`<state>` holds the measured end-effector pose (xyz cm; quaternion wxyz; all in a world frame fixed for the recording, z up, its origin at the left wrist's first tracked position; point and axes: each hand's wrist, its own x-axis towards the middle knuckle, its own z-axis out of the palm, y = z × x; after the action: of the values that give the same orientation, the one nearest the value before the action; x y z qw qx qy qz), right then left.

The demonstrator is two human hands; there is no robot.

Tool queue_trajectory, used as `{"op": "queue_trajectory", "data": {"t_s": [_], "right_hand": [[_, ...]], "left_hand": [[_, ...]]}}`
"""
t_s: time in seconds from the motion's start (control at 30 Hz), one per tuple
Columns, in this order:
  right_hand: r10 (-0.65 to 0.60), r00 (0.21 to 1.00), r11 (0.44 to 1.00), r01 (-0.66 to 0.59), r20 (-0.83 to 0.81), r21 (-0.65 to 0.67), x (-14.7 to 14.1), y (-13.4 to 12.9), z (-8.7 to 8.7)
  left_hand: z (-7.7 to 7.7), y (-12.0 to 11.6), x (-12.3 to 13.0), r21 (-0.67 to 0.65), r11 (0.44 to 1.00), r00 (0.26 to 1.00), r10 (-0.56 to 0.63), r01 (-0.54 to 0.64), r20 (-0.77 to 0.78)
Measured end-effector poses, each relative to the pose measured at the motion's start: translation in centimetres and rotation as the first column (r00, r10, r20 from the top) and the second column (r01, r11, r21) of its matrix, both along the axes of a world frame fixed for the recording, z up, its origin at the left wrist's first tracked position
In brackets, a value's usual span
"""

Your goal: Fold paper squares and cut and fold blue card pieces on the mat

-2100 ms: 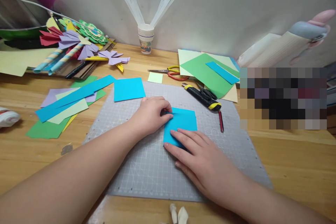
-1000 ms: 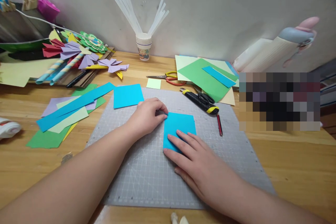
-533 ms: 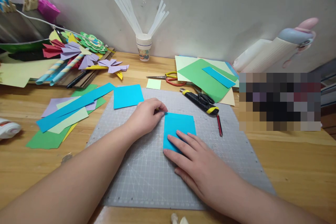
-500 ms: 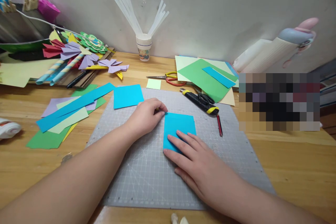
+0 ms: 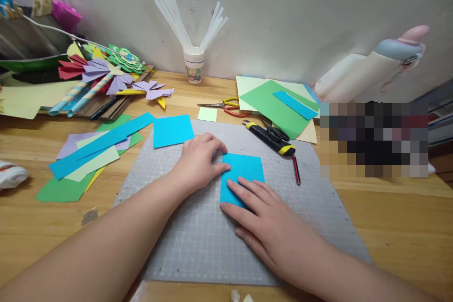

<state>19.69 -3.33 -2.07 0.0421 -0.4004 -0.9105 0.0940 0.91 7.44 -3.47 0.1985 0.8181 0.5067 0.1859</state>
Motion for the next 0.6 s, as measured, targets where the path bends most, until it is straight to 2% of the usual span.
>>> {"op": "queue_trajectory", "data": {"t_s": [0.6], "right_hand": [[-0.009, 0.999, 1.000, 0.009, 0.032, -0.005, -0.05, -0.23, -0.09]], "left_hand": [[-0.08, 0.23, -0.04, 0.005, 1.000, 1.000, -0.006, 0.007, -0.007]]}}
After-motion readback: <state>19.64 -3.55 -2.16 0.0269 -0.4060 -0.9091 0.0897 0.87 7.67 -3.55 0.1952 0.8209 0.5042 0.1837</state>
